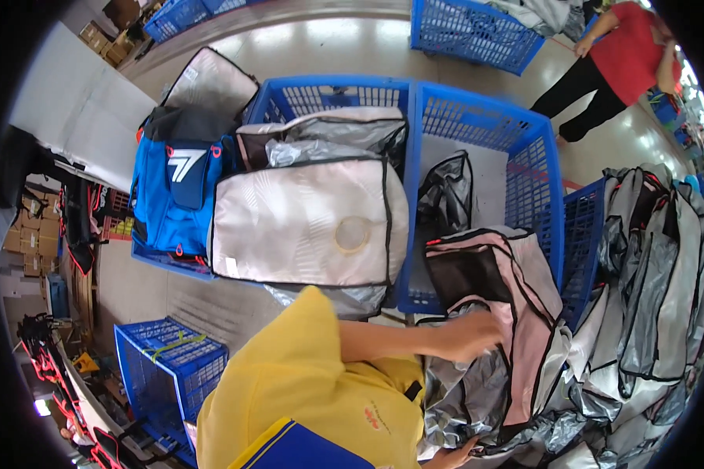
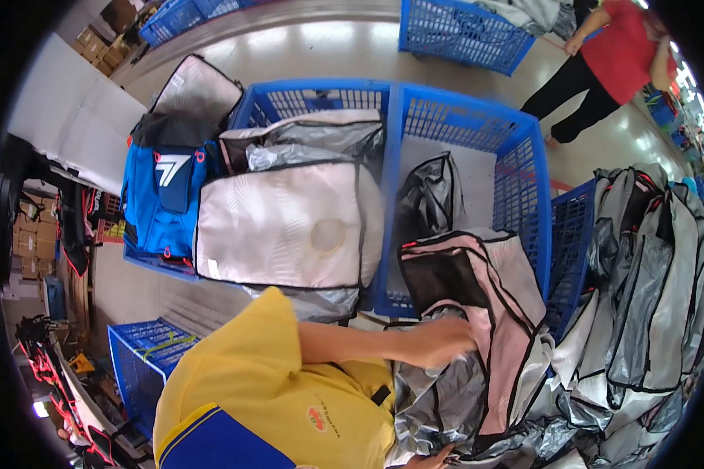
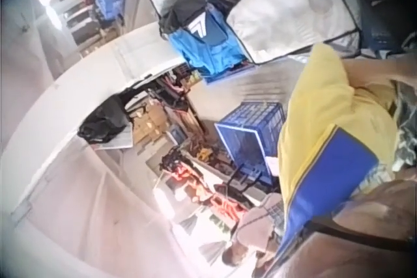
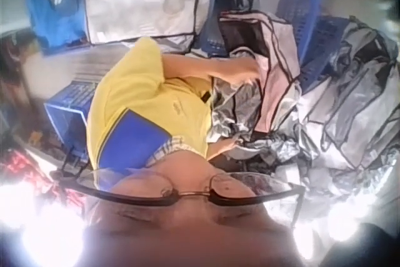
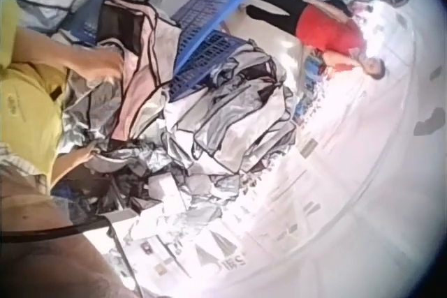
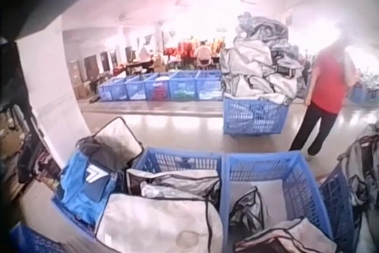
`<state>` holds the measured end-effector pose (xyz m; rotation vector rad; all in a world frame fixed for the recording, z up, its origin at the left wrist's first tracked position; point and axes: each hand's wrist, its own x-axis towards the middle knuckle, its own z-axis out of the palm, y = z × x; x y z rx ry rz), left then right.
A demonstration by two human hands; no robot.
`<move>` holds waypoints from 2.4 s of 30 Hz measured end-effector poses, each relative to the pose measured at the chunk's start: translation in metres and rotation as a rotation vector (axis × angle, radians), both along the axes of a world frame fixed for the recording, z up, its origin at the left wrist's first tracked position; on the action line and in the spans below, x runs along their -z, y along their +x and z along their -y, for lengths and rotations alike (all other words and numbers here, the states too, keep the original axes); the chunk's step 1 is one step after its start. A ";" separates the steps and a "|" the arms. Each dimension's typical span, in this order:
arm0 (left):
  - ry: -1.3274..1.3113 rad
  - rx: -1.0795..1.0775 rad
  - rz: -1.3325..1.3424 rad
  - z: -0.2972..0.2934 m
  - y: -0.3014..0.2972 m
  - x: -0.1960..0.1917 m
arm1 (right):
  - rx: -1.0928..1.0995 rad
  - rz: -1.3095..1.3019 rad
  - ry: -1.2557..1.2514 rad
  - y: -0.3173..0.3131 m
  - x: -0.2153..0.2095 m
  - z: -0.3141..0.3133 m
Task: Inspecting and sorting zippered storage bags from crates in a factory setting.
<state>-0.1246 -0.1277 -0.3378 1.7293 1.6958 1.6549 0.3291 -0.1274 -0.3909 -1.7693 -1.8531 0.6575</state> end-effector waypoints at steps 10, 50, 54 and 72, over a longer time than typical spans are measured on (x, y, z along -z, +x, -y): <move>-0.635 -1.067 -0.410 0.197 -0.134 0.074 | 0.050 -0.094 -0.106 -0.009 0.004 -0.007; -0.087 -0.193 -0.002 0.039 0.019 -0.037 | -0.010 -0.279 0.053 -0.043 -0.014 -0.004; 0.000 -0.151 -0.134 0.015 0.055 -0.016 | -0.093 -0.294 0.081 -0.048 -0.014 -0.009; -0.346 0.155 -0.352 -0.013 0.072 0.043 | -0.058 -0.127 0.244 -0.030 0.030 -0.001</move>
